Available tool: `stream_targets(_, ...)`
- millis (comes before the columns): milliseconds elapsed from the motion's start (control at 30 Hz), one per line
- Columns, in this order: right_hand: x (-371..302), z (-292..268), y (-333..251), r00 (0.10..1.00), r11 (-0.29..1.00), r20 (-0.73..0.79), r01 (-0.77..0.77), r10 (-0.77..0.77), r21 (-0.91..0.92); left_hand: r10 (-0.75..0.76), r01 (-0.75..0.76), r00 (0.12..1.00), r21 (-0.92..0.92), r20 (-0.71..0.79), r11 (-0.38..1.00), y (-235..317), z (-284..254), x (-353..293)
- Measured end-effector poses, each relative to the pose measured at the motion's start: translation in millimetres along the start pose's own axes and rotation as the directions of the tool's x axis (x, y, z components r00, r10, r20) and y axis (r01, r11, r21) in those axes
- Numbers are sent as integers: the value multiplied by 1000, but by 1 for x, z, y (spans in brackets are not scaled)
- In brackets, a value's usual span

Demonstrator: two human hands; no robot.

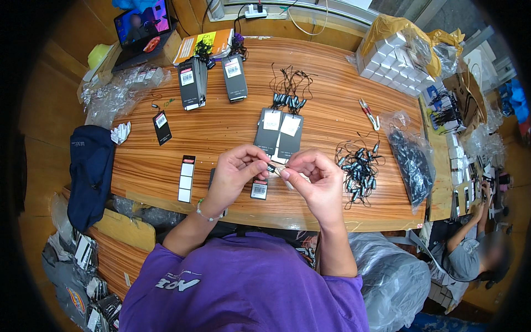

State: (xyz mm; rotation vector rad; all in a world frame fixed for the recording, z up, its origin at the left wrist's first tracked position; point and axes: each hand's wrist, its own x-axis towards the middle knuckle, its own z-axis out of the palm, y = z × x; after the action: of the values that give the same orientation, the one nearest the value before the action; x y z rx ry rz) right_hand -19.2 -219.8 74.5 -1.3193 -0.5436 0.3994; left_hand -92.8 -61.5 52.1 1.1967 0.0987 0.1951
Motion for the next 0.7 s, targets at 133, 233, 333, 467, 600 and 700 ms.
stream_targets(133, 1, 2, 1, 999, 994, 30, 32, -29, -106, 13, -14, 1000, -28, -18, 1000, -3, -2, 0)
stream_targets(233, 1, 4, 1, 999, 988, 23, 37, -34, -147, 11, -12, 1000, -35, -23, 999, -2, -1, 0)
stream_targets(333, 1, 6, -1, 1000, 967, -3, 16, -18, -253, 19, -20, 999, -24, -27, 1000, -3, -1, 0)
stream_targets(467, 4, 12, -8, 982, 851, 54, 182, -179, -492, 31, -32, 999, -15, -38, 999, -5, -2, 0)
stream_targets(600, 2, 10, -7, 980, 846, 40, 189, -195, -498, 32, -33, 999, -22, -43, 999, -4, -2, 0)
stream_targets(700, 2, 8, -2, 982, 875, 23, 176, -185, -451, 32, -33, 998, -22, -49, 999, -4, -1, 0)
